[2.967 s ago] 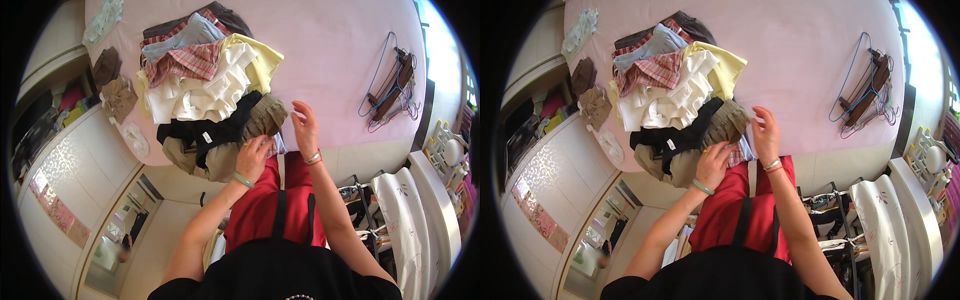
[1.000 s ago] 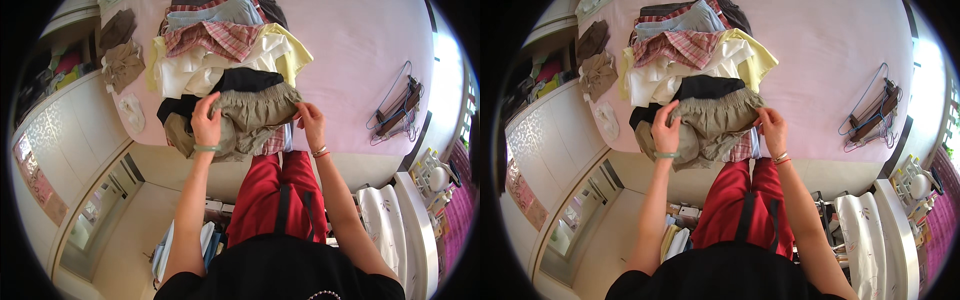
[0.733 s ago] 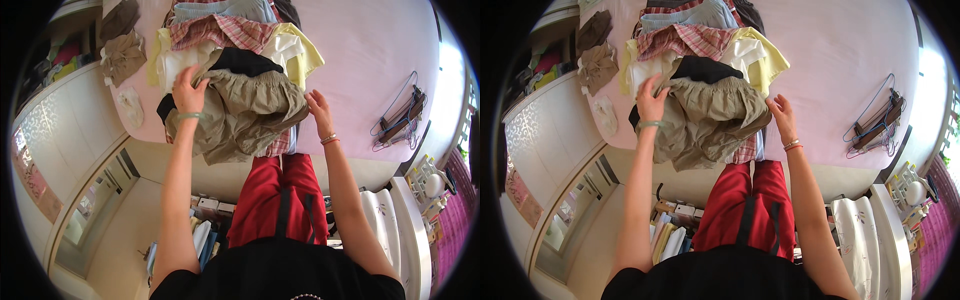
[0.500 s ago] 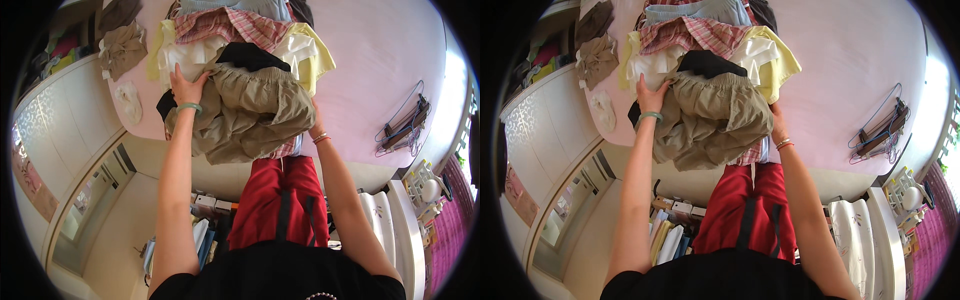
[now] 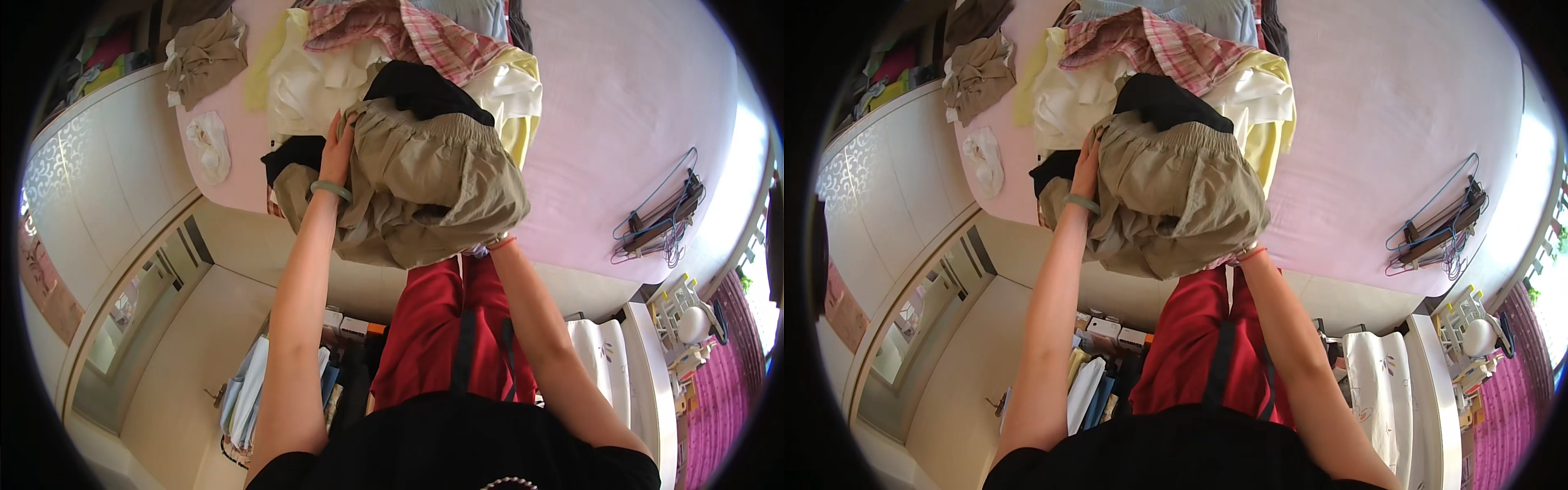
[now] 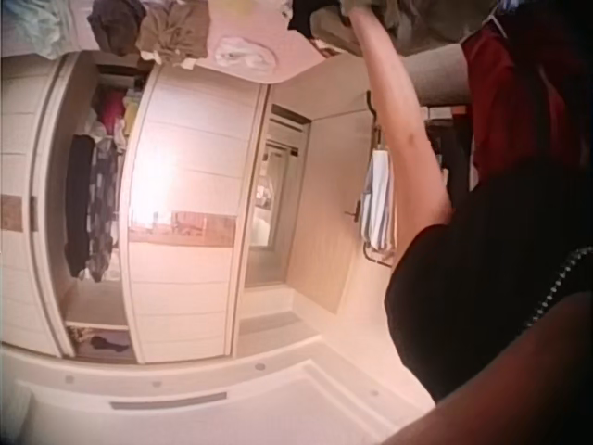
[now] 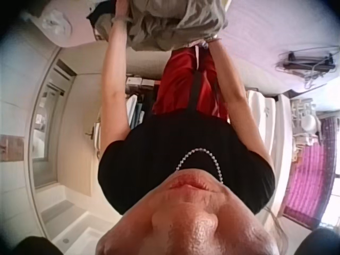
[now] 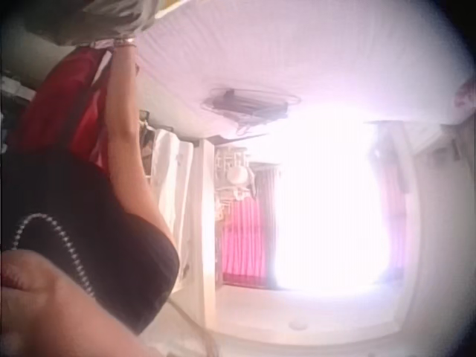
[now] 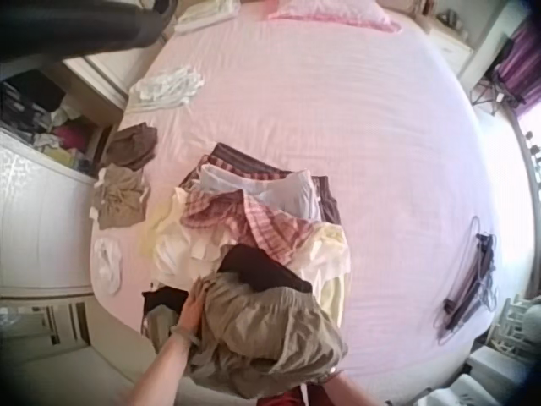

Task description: The person removes several garments from hangers and places the empty hangers on the bed. They then fold a pair of khaki shorts and a black t-shirt by hand, smoothing the fabric and stacking the folded items on the bed.

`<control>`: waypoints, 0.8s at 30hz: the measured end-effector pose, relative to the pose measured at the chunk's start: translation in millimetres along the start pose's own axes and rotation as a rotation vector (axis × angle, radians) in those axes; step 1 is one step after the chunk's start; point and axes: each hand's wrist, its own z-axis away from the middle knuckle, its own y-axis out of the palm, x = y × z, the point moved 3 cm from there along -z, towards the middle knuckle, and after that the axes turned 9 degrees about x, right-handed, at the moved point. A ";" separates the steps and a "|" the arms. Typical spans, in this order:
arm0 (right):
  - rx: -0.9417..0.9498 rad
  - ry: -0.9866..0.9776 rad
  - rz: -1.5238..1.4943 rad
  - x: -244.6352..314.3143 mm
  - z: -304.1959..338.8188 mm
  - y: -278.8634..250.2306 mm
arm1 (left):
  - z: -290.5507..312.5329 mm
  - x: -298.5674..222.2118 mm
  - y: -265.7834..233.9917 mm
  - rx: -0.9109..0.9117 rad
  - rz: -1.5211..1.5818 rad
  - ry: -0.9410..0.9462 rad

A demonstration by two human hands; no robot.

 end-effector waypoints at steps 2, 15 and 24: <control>-0.020 0.004 0.006 4.7 14.8 -2.6 | 11.9 -2.4 1.3 0.050 0.102 -0.054; -0.505 -0.304 0.103 160.2 166.8 -161.8 | 89.2 -82.0 217.5 0.524 0.519 -0.167; -0.582 -0.509 -0.153 206.3 170.9 -264.6 | 66.3 -150.4 372.6 0.498 0.167 0.278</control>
